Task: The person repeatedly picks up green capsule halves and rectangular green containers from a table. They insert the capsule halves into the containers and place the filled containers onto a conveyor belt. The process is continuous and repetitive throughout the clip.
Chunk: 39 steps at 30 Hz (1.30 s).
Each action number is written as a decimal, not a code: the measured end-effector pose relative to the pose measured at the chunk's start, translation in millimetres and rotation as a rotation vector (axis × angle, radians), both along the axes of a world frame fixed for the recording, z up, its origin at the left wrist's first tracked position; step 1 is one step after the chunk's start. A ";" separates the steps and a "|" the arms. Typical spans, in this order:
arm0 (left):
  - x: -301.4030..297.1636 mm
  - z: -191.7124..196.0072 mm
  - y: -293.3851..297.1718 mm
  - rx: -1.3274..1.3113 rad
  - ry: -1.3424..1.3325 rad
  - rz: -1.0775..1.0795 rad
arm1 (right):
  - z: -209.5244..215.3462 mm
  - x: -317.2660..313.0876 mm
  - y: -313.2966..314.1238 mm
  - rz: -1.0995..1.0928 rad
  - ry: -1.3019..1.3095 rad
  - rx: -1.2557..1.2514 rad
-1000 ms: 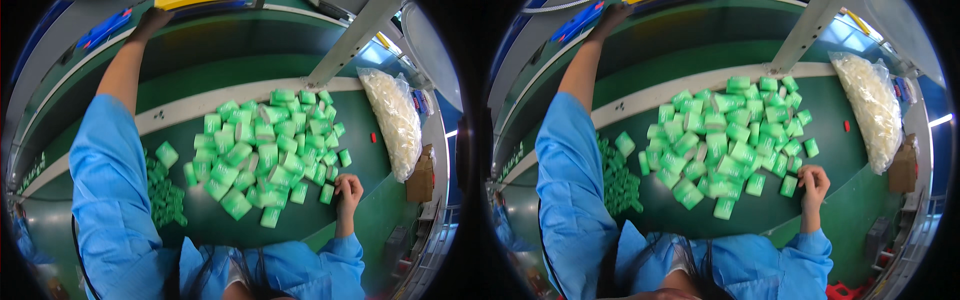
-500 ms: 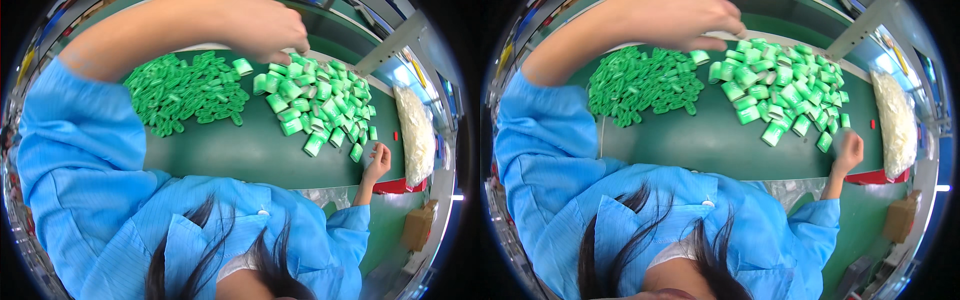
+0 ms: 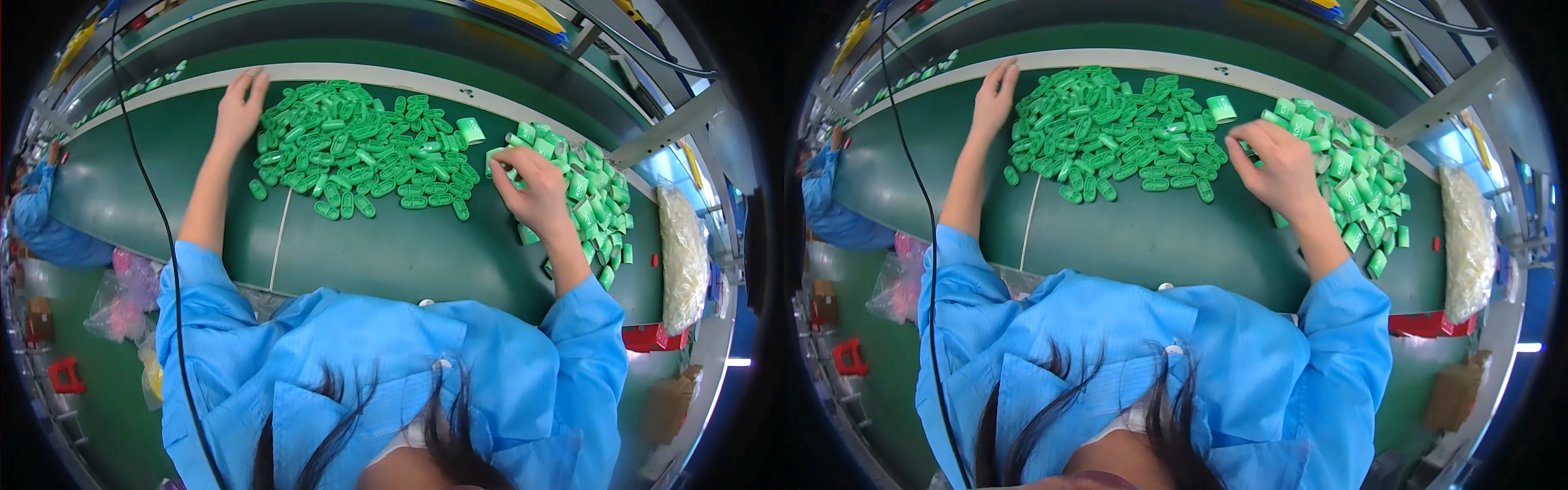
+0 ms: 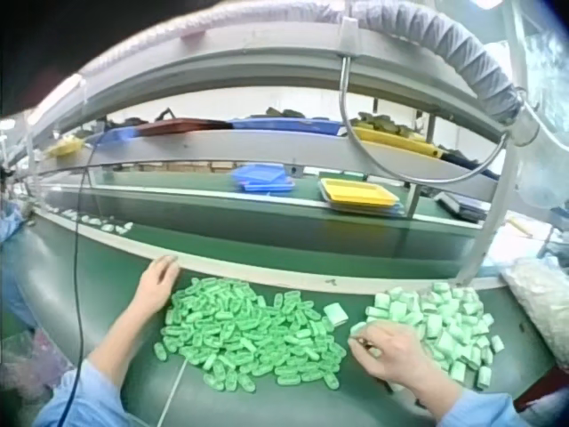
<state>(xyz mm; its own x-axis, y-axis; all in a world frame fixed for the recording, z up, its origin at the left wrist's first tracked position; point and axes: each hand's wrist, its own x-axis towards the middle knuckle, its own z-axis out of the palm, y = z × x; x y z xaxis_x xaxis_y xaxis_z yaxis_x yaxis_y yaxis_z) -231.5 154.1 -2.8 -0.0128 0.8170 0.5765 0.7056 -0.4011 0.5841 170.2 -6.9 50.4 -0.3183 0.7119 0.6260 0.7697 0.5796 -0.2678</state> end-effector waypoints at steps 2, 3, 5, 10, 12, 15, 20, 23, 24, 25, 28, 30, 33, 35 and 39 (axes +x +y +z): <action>-12.8 -19.9 41.1 -0.282 -0.153 -0.063 | -7.5 8.6 27.1 -0.103 -0.024 0.005; -7.8 -26.6 53.9 -0.328 -0.179 -0.189 | -12.9 19.8 42.5 -0.165 -0.038 0.025; 9.3 -24.9 59.8 -0.382 -0.250 -0.372 | -12.0 33.6 63.2 -0.296 -0.105 -0.055; 53.2 1.8 56.3 -0.544 -0.098 -0.599 | -18.2 17.2 77.8 -0.381 -0.153 -0.278; 63.5 13.0 63.6 -0.360 0.123 -0.479 | -18.6 3.0 80.1 -0.382 -0.187 -0.374; 133.1 57.1 47.5 -0.199 0.339 -0.463 | -24.8 10.3 85.0 -0.375 -0.202 -0.420; 202.5 40.5 30.8 -0.392 0.515 -0.462 | -31.1 16.0 91.8 -0.278 -0.058 -0.423; 208.2 31.8 37.8 -0.446 0.607 -0.476 | -27.7 12.8 88.6 -0.244 0.027 -0.517; 210.7 36.8 38.8 -0.450 0.632 -0.487 | -25.3 14.1 89.0 -0.235 0.066 -0.489; 215.5 39.5 34.6 -0.358 0.584 -0.483 | -22.5 15.5 88.9 -0.226 0.106 -0.461; 231.5 50.6 2.7 -0.285 0.303 -0.548 | -10.7 21.5 90.2 -0.187 0.312 -0.374; 240.9 60.6 -13.8 -0.505 -0.070 -0.692 | -2.9 23.5 90.2 -0.139 0.564 -0.409; 244.3 44.5 -11.6 -0.832 -0.547 -0.821 | -0.9 26.5 91.2 -0.017 0.842 -0.594; 244.4 40.6 -11.7 -0.971 -0.851 -0.894 | -4.6 28.6 92.9 0.043 1.028 -0.680; 252.5 27.9 -16.4 -0.753 -0.884 -0.884 | -7.1 21.0 88.6 0.071 1.263 -0.818</action>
<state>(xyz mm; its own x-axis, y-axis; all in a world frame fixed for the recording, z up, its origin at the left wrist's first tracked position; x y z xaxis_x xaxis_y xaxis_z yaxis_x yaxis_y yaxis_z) 21.0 137.8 25.1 0.5276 0.8448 0.0886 -0.2970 0.0857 0.9510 191.2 81.7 43.3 0.0633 0.9970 -0.0440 -0.2303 -0.0283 -0.9727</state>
